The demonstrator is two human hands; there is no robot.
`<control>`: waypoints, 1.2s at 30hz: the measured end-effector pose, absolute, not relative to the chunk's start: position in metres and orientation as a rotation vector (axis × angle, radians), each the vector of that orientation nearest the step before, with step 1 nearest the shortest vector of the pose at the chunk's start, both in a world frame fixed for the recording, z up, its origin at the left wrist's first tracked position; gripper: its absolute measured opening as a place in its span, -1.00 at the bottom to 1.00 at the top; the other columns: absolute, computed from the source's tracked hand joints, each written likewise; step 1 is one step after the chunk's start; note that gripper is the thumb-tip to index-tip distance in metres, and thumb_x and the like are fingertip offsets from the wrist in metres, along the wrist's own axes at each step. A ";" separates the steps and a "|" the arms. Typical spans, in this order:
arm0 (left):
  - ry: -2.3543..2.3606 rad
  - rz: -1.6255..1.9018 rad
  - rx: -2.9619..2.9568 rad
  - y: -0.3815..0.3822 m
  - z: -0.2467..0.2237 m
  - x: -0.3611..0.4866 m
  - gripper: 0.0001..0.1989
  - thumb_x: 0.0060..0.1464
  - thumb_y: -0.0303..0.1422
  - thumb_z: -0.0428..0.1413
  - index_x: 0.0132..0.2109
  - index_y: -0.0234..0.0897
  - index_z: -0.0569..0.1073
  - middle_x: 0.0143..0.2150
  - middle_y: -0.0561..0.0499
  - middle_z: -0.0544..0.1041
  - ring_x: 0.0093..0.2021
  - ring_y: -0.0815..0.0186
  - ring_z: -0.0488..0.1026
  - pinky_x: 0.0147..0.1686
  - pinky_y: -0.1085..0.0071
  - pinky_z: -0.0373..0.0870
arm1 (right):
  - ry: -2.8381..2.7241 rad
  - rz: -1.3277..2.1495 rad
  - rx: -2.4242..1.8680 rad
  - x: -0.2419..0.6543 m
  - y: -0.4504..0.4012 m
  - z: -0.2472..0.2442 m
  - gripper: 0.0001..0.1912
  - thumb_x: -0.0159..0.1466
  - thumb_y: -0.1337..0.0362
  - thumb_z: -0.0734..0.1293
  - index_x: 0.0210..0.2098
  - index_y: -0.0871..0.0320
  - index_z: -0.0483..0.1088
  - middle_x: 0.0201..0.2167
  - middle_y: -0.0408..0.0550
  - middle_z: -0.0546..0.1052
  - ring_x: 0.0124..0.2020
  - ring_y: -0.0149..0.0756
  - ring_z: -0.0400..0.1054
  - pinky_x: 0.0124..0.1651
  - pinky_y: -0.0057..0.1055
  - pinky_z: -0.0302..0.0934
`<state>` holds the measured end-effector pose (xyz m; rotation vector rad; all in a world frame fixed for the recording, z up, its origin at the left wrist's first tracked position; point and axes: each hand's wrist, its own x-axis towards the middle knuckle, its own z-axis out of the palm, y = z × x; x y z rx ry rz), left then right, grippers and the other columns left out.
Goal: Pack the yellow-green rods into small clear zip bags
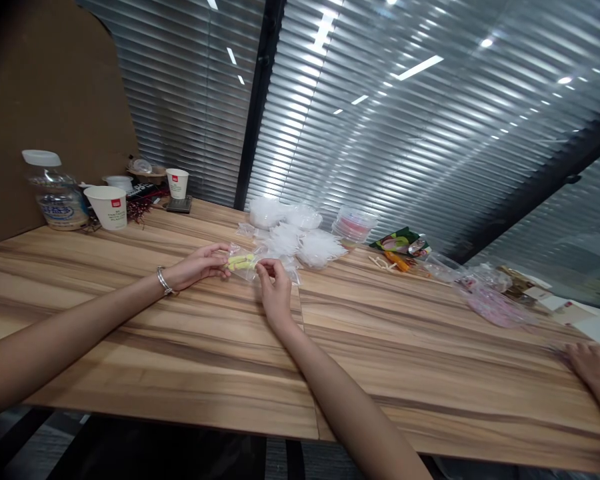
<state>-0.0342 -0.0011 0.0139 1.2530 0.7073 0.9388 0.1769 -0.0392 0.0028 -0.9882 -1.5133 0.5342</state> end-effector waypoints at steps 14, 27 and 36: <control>0.691 0.954 1.242 -0.001 0.013 -0.034 -0.59 -0.01 -0.33 0.19 -0.01 -0.28 0.32 -0.18 -0.09 0.49 -0.30 0.37 0.51 -0.20 0.41 0.44 | -1.555 0.477 -0.988 0.179 -0.035 -0.001 -0.75 0.27 0.18 0.22 -0.15 0.18 0.38 -0.21 -0.02 0.44 -0.19 -0.37 0.32 -0.12 -0.42 0.22; 0.718 0.911 1.292 0.001 0.011 -0.034 -0.55 -0.04 -0.31 0.20 0.01 -0.29 0.30 -0.29 -0.09 0.53 -0.32 0.37 0.51 -0.26 0.47 0.41 | -1.543 0.470 -1.002 0.181 -0.031 -0.004 -0.74 0.25 0.15 0.24 -0.20 0.20 0.39 -0.25 -0.02 0.43 -0.22 -0.37 0.31 -0.14 -0.42 0.23; 0.730 0.901 1.371 -0.001 0.011 -0.033 -0.58 -0.04 -0.24 0.19 -0.03 -0.26 0.35 -0.39 0.03 0.45 -0.52 0.52 0.35 -0.56 0.62 0.23 | -1.579 0.476 -0.987 0.181 -0.034 -0.001 -0.76 0.25 0.15 0.25 -0.22 0.19 0.40 -0.25 -0.03 0.43 -0.21 -0.37 0.31 -0.14 -0.41 0.25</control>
